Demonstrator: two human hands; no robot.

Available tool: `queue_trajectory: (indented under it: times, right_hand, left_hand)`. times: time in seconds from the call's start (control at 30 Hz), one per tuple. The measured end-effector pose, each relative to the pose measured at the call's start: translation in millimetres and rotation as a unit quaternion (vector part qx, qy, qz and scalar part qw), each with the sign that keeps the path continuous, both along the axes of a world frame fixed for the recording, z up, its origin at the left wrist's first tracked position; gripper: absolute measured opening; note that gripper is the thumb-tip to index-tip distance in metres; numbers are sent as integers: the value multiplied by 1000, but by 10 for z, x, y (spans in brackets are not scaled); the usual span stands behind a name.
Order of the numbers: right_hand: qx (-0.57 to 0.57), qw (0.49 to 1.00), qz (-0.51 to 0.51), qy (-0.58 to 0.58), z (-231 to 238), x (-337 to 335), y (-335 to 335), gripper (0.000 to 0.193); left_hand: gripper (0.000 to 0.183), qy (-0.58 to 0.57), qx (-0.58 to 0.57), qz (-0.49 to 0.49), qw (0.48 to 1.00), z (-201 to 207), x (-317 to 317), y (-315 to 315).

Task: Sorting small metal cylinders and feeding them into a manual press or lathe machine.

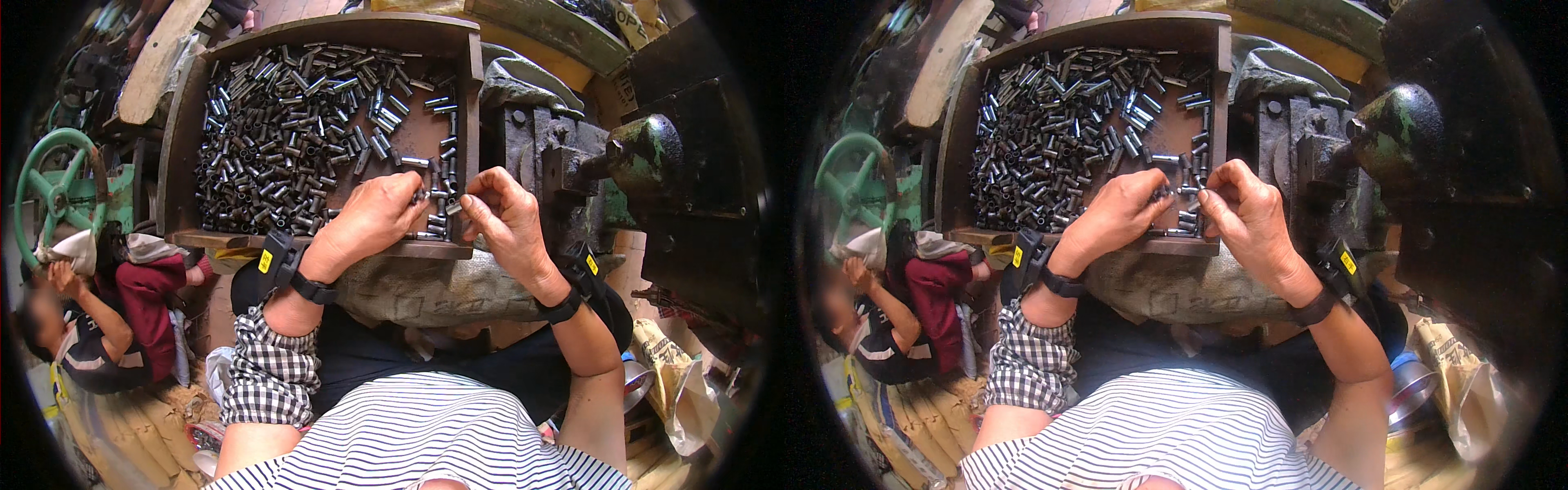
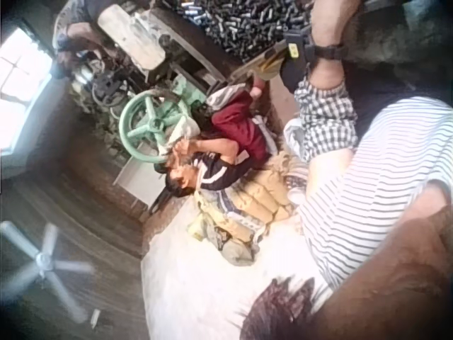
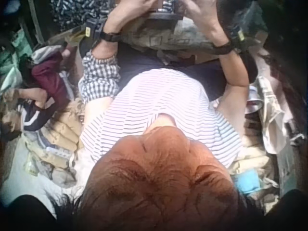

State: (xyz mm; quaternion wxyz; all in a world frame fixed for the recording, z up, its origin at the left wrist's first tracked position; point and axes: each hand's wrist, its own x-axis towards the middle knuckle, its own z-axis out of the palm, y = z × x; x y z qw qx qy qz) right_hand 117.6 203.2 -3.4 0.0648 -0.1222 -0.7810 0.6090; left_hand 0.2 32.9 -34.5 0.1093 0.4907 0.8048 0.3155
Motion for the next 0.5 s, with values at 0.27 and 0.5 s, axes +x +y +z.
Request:
queue_trajectory:
  times: [0.27,0.5]
  right_hand:
    - [-177,984,-4,-18,-21,-13,90,9]
    - [-248,969,-22,-10,-71,7,80,7]
  left_hand:
    - [20,-515,115,40,848,178,107,41]
    - [22,-571,212,76,790,108,154,51]
